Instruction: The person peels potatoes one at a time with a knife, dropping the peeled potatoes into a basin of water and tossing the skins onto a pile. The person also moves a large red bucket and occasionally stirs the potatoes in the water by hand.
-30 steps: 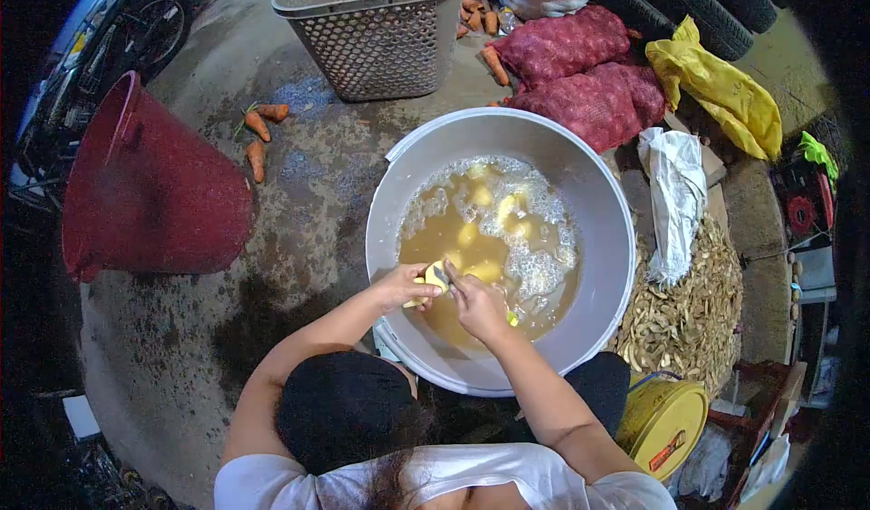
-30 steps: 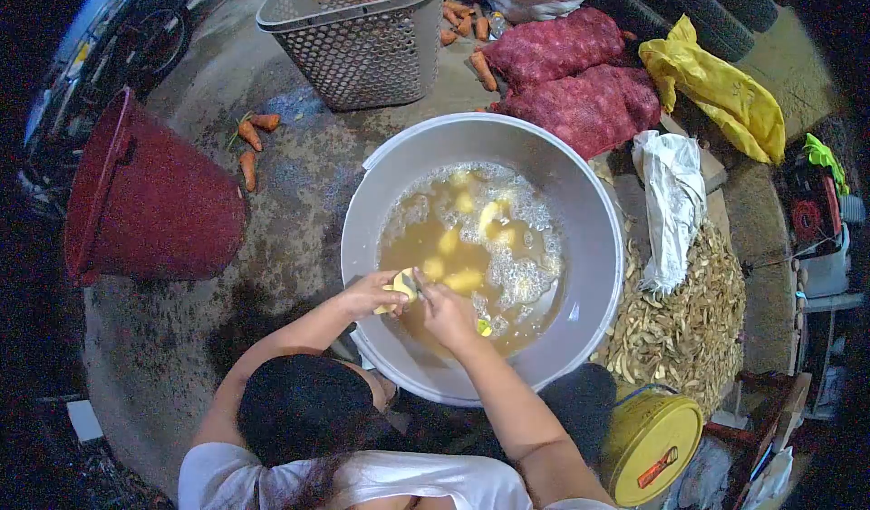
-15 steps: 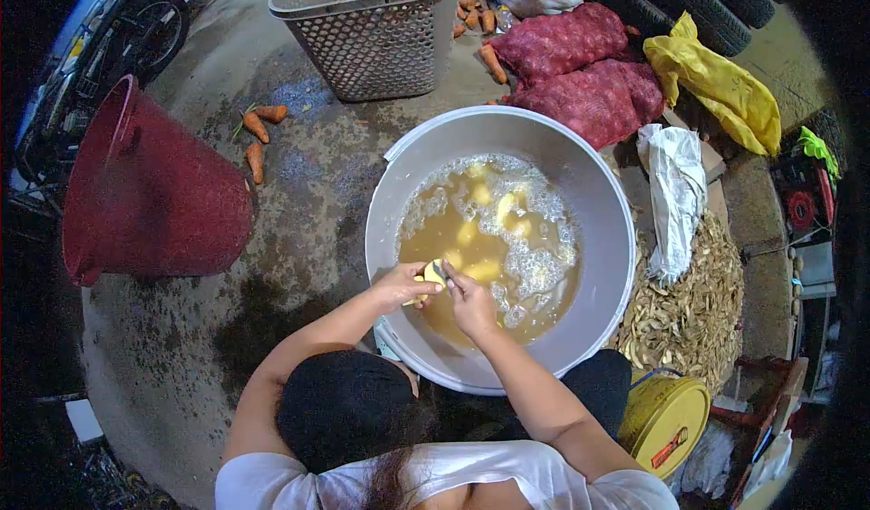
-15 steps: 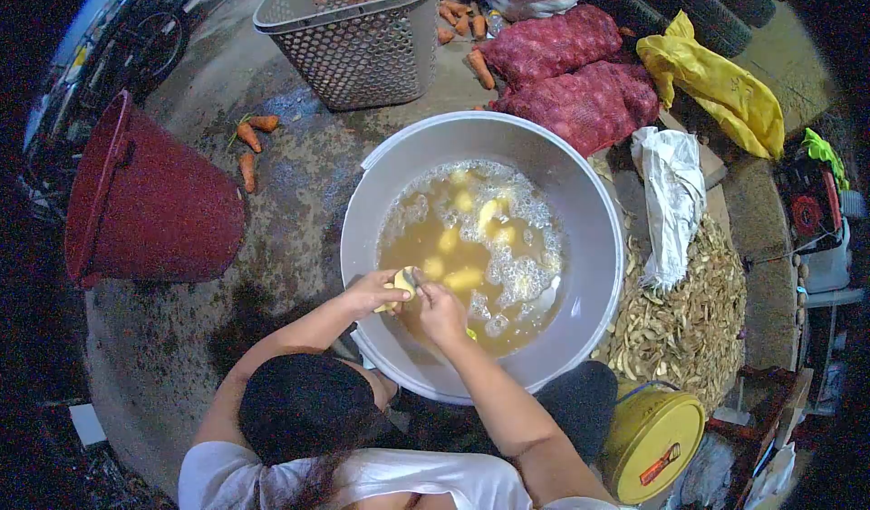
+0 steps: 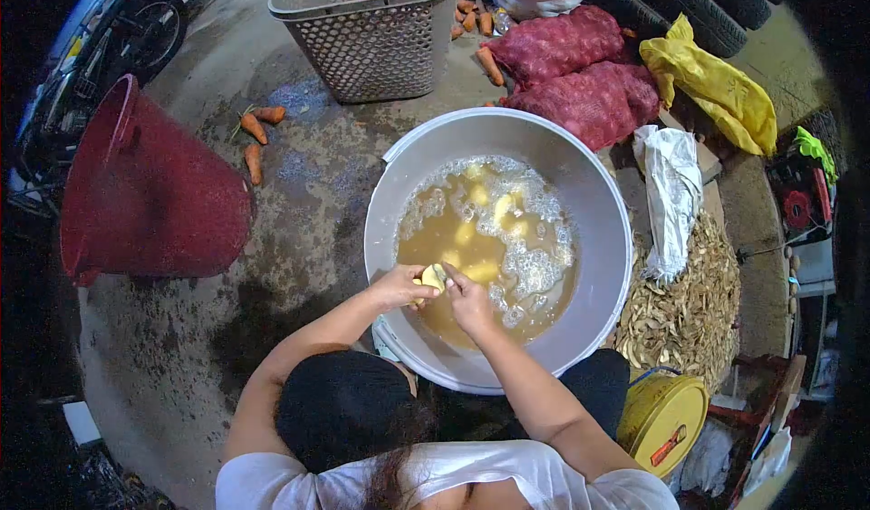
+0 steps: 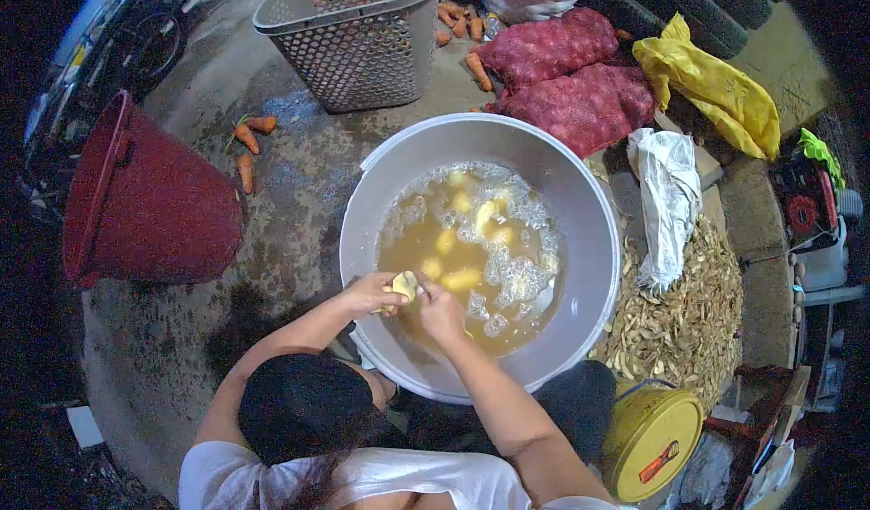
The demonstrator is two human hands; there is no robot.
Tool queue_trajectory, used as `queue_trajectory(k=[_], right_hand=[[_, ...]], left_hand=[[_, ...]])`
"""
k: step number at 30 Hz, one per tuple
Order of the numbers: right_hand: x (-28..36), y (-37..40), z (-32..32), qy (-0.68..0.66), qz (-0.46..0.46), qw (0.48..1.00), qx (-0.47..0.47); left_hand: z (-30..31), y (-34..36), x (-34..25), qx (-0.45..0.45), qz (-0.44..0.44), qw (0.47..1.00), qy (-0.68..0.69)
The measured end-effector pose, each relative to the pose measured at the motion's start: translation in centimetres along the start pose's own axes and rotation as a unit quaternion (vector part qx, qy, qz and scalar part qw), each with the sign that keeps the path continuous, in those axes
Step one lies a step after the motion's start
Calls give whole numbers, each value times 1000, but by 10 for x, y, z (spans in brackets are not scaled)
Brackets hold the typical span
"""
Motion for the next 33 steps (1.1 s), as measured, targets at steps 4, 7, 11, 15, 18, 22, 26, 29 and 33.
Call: queue_trajectory(k=[4,7,11,15,18,22,26,29,33], right_hand=[[-7,-2,-7,-33,2,998,-56],[-15,-10,-5,-30,-19,996,-81],[-71,-37,3,-198,-146,967,-65],[-83,-25,7,-397,-297,860,122],[-71,-12,10,-423,-254,855,161],[-54,-4,12,-438,-164,881,74],[-15,14,4,-494,-142,835,195],[-15,11,-4,-494,-141,846,145],[-12,3,-5,-475,-126,864,112]], left_hand=[[1,-5,8,14,27,1000,-1],[1,-5,9,3,36,999,-24],[1,-4,2,35,-62,992,-100],[7,2,-3,3,-38,999,-27],[6,-3,-9,-21,-91,995,-32],[1,6,-26,-30,-79,996,-36],[0,-2,-13,-31,-90,995,-38],[-8,0,-11,-7,-48,998,32],[-12,8,-19,33,-49,996,65]])
Point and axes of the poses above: each hand's wrist, its own y-axis away from the middle knuckle, its own z-axis out of the back of the hand, x = y × z, the point moved 6 cm from there along -y, towards the middle knuckle, and after that the axes turned 7 degrees about -x, right-handed, at the moved point
